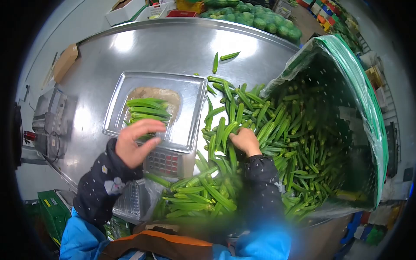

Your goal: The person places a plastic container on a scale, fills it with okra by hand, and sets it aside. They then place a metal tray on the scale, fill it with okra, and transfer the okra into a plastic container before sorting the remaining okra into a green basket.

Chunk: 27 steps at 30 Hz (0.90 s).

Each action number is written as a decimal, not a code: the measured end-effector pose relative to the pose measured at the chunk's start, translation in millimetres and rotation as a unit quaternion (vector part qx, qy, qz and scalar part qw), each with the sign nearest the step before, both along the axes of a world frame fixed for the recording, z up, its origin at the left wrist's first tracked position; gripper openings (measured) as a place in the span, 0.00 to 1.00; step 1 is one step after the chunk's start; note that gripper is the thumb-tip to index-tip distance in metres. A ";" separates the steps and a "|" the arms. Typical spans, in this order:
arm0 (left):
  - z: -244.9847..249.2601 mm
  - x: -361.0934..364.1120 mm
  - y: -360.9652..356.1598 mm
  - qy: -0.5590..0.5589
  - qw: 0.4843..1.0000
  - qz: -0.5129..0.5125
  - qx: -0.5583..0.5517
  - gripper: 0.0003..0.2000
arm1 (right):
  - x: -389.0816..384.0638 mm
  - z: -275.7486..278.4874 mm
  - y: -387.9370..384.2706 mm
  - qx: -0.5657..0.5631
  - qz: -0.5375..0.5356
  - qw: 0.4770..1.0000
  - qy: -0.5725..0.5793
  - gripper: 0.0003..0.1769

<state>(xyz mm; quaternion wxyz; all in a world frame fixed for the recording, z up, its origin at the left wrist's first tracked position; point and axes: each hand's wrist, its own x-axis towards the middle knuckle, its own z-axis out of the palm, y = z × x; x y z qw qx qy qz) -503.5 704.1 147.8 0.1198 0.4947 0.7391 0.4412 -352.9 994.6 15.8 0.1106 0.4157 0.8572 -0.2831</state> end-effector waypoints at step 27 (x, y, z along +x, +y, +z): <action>-51.4 72.7 -73.8 -0.259 0.965 0.026 -0.031 0.12 | -21.3 109.6 -15.8 -0.473 0.125 0.858 0.153 0.10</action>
